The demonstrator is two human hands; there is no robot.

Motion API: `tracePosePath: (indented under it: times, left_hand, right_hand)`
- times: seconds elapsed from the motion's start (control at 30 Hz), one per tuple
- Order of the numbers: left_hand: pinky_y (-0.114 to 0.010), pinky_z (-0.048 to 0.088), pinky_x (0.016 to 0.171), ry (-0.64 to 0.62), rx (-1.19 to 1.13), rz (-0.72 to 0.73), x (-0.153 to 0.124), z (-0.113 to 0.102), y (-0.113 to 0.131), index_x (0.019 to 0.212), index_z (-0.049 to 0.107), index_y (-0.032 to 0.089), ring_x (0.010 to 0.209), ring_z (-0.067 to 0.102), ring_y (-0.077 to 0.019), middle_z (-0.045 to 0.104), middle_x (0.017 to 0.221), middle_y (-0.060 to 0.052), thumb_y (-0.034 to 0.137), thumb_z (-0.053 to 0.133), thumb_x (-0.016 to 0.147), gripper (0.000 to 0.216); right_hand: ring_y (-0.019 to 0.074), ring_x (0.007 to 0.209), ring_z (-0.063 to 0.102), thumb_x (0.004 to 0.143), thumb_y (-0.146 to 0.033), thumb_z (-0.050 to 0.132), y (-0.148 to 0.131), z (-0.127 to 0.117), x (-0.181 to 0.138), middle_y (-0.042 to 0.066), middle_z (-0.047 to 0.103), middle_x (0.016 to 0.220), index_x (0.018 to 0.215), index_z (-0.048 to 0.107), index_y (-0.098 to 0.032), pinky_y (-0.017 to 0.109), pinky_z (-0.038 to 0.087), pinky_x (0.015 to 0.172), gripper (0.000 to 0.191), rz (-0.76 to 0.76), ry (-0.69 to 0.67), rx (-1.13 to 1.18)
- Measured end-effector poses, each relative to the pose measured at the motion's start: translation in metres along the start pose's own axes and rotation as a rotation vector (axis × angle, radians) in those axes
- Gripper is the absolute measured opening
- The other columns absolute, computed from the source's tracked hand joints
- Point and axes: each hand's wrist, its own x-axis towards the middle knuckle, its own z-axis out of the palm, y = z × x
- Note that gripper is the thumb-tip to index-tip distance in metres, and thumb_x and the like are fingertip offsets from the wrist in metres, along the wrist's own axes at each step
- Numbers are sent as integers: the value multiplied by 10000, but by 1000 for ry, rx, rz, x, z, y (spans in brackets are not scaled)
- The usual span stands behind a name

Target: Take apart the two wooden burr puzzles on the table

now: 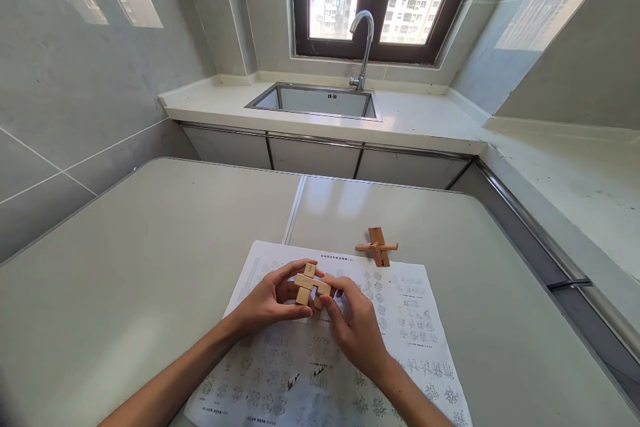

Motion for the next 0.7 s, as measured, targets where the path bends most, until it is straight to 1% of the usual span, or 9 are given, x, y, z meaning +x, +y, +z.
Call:
tracePosePath:
  times: [0.07, 0.13, 0.2, 0.3, 0.43, 0.57, 0.7]
  left_hand:
    - [-370, 601, 940, 11, 29, 15, 0, -1, 0, 1371, 605, 242, 1070, 738, -232, 700, 1307, -104, 260, 929, 784, 671]
    - [-378, 600, 936, 5, 49, 18, 1, 0, 0, 1365, 592, 228, 1045, 745, -234, 734, 1210, -98, 263, 930, 785, 672]
    - [-381, 602, 930, 6, 67, 26, 1, 0, -1, 1367, 581, 223, 1045, 751, -243, 748, 1171, -98, 269, 930, 787, 678]
    - [-381, 610, 929, 37, 109, 52, 1, 0, -2, 1356, 591, 230, 1087, 752, -264, 737, 1246, -114, 276, 943, 766, 688]
    - [-395, 591, 1005, 73, 191, 77, 2, -2, -3, 1355, 616, 224, 1172, 725, -283, 719, 1313, -126, 290, 957, 741, 705]
    - [-397, 595, 994, 74, 232, 73, 3, -5, -4, 1361, 620, 202, 1159, 721, -285, 731, 1278, -129, 319, 948, 749, 704]
    - [-396, 597, 974, 67, 300, 106, 5, -7, -5, 1337, 638, 193, 1126, 726, -282, 742, 1251, -121, 325, 947, 742, 683]
  right_hand:
    - [240, 1049, 730, 1087, -361, 558, 0, -1, 0, 76, 765, 1187, 1240, 676, -256, 331, 573, 881, 219, 7, -19, 12]
    - [222, 975, 731, 1089, -359, 558, -2, -1, 0, 59, 775, 1114, 1226, 672, -259, 313, 571, 843, 205, 11, -32, 27]
    - [208, 932, 724, 1090, -350, 556, -4, -2, 1, 42, 771, 1052, 1205, 671, -261, 298, 565, 825, 185, 8, -39, 40]
    - [201, 896, 705, 1090, -338, 555, -6, -4, 3, 29, 752, 993, 1179, 671, -259, 292, 558, 817, 167, -13, -35, 39]
    - [198, 828, 678, 1084, -337, 563, -7, -5, 6, 22, 724, 932, 1151, 669, -250, 286, 550, 765, 153, -38, -24, 20]
    - [198, 786, 665, 1081, -346, 564, -7, -5, 6, 21, 709, 895, 1118, 669, -241, 284, 547, 730, 152, -41, -16, 12]
    - [211, 798, 667, 1084, -347, 549, -8, -4, 7, 37, 711, 912, 1119, 663, -237, 303, 556, 734, 162, -31, -2, 21]
